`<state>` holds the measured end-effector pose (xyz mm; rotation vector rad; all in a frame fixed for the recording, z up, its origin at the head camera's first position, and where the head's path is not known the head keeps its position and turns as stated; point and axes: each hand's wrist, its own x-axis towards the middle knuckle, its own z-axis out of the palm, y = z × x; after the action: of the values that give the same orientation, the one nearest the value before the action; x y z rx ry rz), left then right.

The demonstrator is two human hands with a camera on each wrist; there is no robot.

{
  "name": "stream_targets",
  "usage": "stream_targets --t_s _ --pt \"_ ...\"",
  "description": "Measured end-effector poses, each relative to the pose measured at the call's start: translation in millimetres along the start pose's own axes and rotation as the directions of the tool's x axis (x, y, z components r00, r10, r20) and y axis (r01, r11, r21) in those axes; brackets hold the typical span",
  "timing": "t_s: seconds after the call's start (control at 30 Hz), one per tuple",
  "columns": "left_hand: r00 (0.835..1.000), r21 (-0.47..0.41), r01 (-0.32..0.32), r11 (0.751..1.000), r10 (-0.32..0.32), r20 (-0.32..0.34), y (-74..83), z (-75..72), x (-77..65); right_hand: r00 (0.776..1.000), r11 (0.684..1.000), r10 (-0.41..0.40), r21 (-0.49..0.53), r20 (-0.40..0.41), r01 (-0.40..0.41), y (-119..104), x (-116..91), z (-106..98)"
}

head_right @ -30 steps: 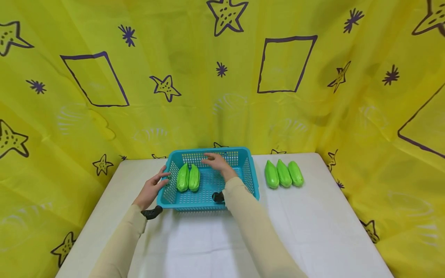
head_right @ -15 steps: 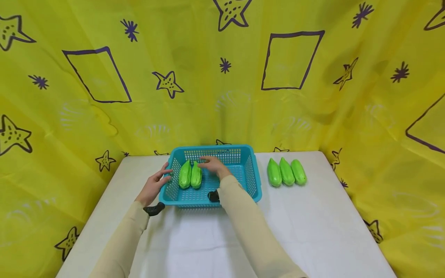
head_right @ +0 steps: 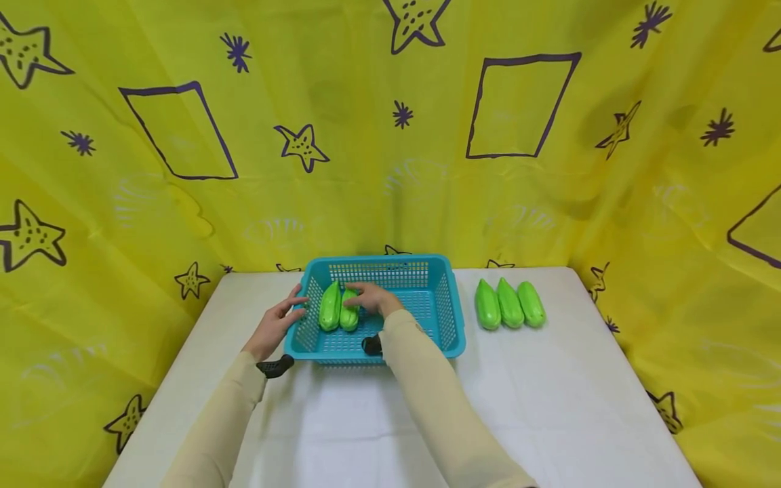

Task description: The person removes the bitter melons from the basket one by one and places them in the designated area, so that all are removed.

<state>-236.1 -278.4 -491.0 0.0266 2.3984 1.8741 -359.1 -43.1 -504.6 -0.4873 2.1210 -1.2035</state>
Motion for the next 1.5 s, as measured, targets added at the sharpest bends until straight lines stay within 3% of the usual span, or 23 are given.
stream_targets --t_s 0.23,0.63,1.0,1.2,1.5 --pt "1.0 -0.004 0.001 1.0 -0.001 -0.003 0.8 -1.6 1.4 0.997 0.999 -0.02 -0.036 0.072 0.023 -0.5 2.1 -1.6" --pt "1.0 -0.002 0.009 1.0 -0.009 -0.004 0.7 0.6 0.1 1.0 0.996 -0.008 -0.088 -0.002 0.007 4.2 -3.8 -2.9" --pt "1.0 -0.007 0.006 1.0 -0.006 -0.002 -0.1 1.5 0.2 0.996 0.991 -0.016 -0.133 0.088 0.027 5.1 -2.5 -2.2" --pt "1.0 -0.005 0.027 1.0 -0.027 -0.004 0.0 1.8 1.0 0.999 0.989 -0.05 -0.14 0.013 0.051 5.9 -3.8 -2.7" --pt "1.0 -0.011 0.021 1.0 -0.021 -0.005 -0.7 1.6 1.5 0.992 1.0 -0.012 -0.018 -0.129 0.01 12.7 -5.1 -7.1"
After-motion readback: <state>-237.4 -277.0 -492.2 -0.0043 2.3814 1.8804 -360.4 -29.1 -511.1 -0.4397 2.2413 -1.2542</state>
